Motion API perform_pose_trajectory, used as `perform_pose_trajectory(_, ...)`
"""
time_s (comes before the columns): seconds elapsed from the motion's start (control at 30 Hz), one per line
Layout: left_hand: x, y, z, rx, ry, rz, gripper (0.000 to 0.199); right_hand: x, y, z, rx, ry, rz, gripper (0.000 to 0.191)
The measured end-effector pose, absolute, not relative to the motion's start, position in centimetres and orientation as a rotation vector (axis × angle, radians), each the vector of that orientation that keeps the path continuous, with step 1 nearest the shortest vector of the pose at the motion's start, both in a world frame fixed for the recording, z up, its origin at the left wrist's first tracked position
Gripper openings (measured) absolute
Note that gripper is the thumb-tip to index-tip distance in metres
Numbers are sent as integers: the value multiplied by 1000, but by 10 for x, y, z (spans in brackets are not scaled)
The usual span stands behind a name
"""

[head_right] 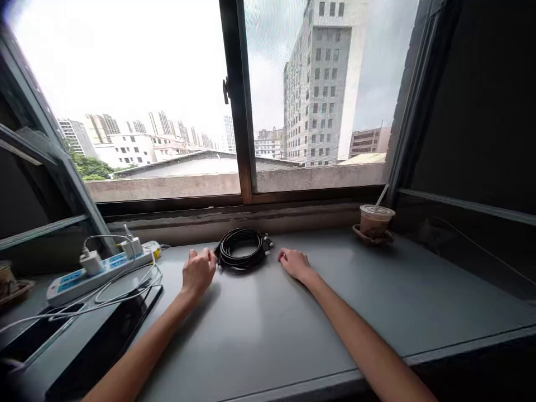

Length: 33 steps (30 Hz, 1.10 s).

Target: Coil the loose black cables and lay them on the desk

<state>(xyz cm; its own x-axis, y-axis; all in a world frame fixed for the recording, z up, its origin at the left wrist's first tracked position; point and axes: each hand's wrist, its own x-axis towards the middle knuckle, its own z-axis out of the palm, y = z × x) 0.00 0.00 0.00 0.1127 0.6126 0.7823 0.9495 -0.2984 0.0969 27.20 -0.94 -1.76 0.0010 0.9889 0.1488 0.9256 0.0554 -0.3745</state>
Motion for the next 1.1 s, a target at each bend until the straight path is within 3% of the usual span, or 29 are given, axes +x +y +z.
perform_pose_trajectory(0.23, 27, -8, 9, -2383, -1133, -982, 17, 273, -5, -21, -1924, -1967, 260, 25)
perform_pose_trajectory(0.3, 37, -7, 3, -2476, -1099, -941, 26, 273, -5, -20, -1916, -1970, 267, 25)
perform_pose_trajectory(0.4, 46, 1, -10, -2580, -1209, -772, 46, 272, -6, -17, -1898, -1977, 273, 25)
perform_pose_trajectory(0.53, 51, 16, -16, -2591, -1342, -599, 37, 272, -7, -14, -1889, -1977, 280, 26)
perform_pose_trajectory(1.1, 10, 6, 5, -2339, -1661, -390, 42, 277, -8, -18, -1856, -1961, 300, 28)
